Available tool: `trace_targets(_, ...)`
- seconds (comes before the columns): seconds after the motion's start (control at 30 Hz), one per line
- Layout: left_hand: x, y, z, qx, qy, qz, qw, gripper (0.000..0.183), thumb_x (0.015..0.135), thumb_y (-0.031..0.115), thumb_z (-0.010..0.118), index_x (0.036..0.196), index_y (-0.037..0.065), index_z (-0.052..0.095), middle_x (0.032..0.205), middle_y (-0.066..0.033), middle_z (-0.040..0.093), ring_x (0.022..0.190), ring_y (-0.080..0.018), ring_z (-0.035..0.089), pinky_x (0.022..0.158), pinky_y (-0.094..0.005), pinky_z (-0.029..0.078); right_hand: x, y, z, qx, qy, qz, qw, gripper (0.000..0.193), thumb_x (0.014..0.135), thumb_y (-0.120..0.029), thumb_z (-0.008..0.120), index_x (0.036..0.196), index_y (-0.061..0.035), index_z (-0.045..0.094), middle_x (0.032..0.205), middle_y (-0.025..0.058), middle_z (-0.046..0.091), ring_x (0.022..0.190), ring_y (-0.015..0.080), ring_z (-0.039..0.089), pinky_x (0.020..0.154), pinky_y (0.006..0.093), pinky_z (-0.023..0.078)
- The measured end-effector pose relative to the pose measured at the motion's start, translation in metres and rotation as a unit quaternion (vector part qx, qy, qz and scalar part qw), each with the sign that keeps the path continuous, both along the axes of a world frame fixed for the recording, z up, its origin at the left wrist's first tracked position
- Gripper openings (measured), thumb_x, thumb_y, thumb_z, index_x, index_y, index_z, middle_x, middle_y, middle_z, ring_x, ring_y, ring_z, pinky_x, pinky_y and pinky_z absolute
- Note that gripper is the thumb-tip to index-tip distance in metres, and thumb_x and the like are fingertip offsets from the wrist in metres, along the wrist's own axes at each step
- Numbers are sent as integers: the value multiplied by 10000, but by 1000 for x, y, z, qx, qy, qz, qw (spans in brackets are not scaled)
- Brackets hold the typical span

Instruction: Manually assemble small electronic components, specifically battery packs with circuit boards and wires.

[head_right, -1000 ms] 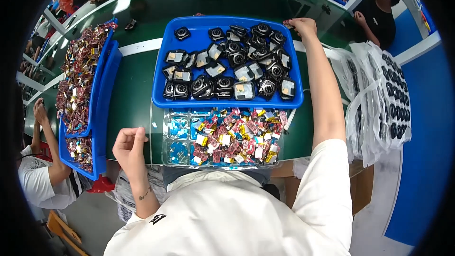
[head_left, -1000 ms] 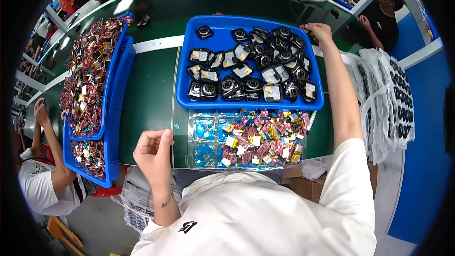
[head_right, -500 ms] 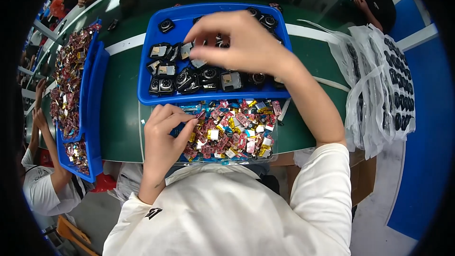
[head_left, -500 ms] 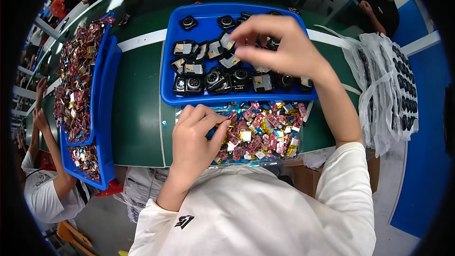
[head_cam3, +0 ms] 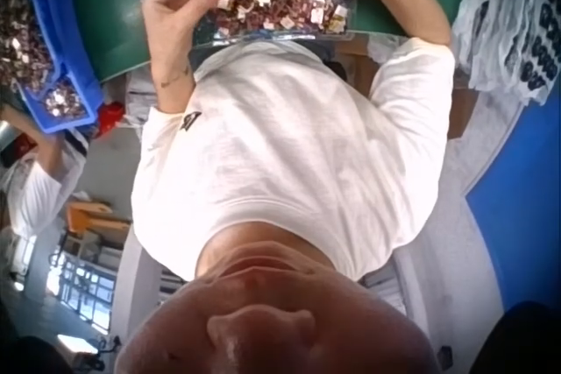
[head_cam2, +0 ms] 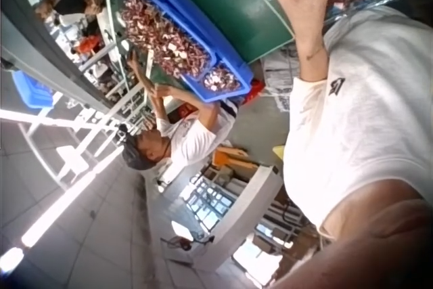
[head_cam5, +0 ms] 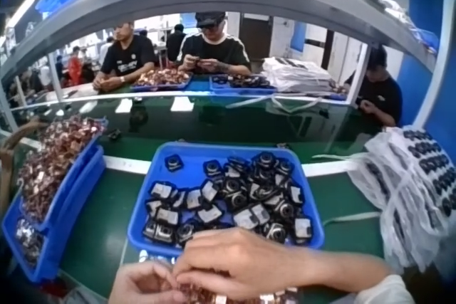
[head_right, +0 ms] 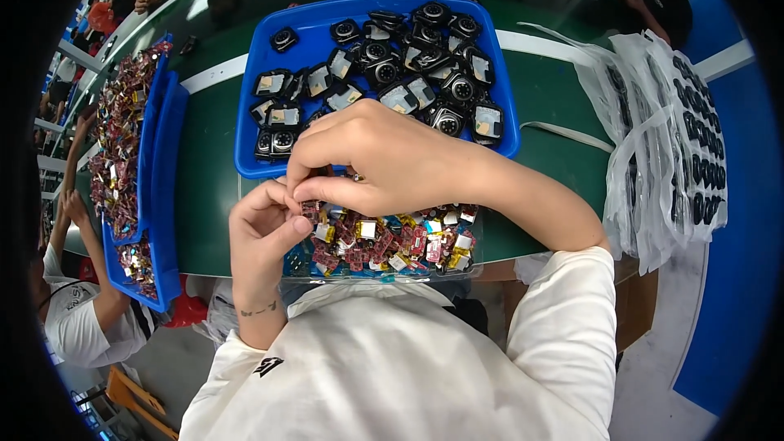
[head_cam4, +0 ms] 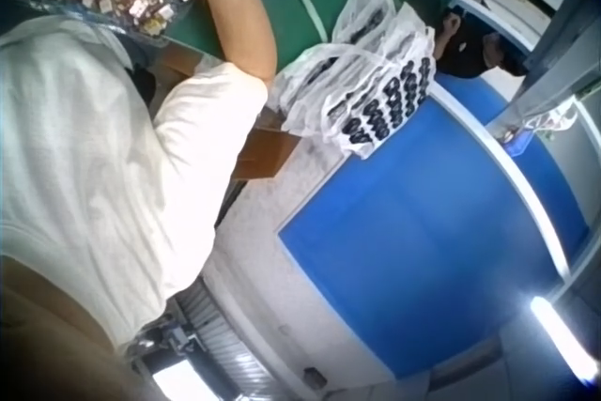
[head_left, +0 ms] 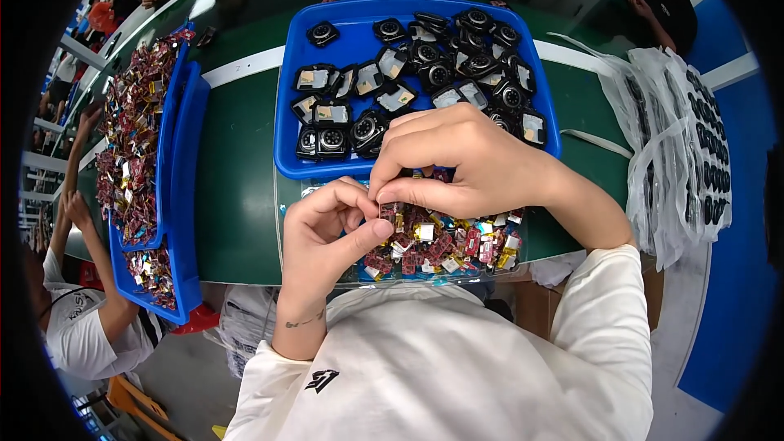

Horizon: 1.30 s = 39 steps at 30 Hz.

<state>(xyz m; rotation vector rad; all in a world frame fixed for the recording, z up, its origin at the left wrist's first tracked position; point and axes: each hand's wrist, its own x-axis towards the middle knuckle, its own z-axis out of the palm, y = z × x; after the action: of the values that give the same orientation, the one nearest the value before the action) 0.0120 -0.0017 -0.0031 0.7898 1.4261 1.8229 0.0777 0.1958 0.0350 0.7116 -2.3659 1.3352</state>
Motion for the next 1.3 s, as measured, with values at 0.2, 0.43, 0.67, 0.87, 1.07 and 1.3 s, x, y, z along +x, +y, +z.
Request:
trace_targets(0.2,1,0,-13,157,32,55,986,164,800,10,719,878,-2,575,877,-73,564,760,-99,512,672,-212,432,4,-6,7,-52,-68,-65,994,106,795,-103,638,814,2,635,737,118,655,683,235,643,616,322,493)
trace_targets(0.43,5,-4,-19,107,176,141,968,183,777,-4,725,879,4,574,923,-82,574,788,-113,520,690,-225,405,4,-9,5,-43,-33,-128,990,106,813,-96,623,834,6,604,729,117,638,698,243,640,626,327,487)
trace_targets(0.67,0,1,-4,59,125,117,984,166,787,-5,716,869,6,571,868,-61,588,771,-96,528,680,-221,404,8,-15,7,-43,-64,-67,995,102,802,-75,648,860,6,624,782,107,650,709,221,638,637,318,490)
trace_targets(0.87,0,-5,-1,77,65,137,985,145,836,-5,664,792,20,528,929,-155,674,850,-134,615,751,-253,465,4,-6,13,-12,-51,-78,996,115,785,-53,683,884,4,681,784,106,669,697,205,644,627,292,487)
trace_targets(1.07,-4,-5,2,47,338,157,927,183,730,-83,687,837,10,570,852,-103,667,801,-136,613,711,-255,449,3,-5,8,-21,-55,-110,992,70,780,-69,717,802,-5,701,717,85,664,629,169,624,568,269,467)
trace_targets(1.3,0,-5,3,14,110,117,987,155,743,-20,745,865,-17,649,799,-34,614,745,-80,532,680,-203,402,8,-8,16,-134,-243,-50,960,106,768,-87,768,766,-13,693,733,34,670,639,61,588,555,210,440)
